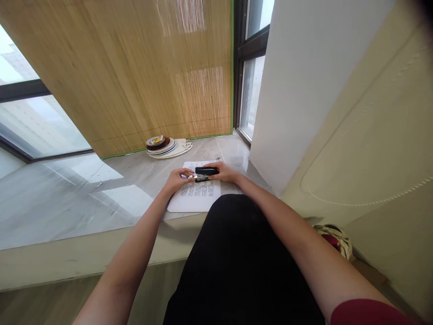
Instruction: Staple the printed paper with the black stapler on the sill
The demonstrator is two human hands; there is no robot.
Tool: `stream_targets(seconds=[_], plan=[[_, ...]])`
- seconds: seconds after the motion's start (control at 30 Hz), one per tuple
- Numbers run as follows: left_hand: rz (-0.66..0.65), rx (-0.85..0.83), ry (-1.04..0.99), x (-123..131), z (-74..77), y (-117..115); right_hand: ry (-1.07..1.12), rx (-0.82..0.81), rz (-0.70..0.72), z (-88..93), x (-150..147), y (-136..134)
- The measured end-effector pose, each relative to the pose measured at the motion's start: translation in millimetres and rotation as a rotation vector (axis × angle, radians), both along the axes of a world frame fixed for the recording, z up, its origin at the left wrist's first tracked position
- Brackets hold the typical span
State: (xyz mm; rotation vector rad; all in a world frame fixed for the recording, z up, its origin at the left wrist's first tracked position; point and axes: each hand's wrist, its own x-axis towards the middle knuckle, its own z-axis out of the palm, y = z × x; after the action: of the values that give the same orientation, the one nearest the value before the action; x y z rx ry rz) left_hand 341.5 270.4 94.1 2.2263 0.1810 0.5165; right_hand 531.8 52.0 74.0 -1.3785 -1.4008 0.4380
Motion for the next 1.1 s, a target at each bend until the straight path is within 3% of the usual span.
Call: stream_targets(seconds=[0.43,0.6,0.8,1.1], plan=[[-0.031,0.023,0.008,0,0.6,0,-0.014,-0.007,-0.007,4.3,-3,-1],[-0.013,0.089,-0.053,-3,3.6,-5,0.113,0.023,-0.078,2.9,-1,-2],[-0.094,0.108,-0.117,-8,10.3,-11,0.263,0.069,-0.147,5.4,5,-9],[-0.104,0.128,-0.151,3,3.3,-14,0.046,0.024,0.089,10.6,-2,-4]])
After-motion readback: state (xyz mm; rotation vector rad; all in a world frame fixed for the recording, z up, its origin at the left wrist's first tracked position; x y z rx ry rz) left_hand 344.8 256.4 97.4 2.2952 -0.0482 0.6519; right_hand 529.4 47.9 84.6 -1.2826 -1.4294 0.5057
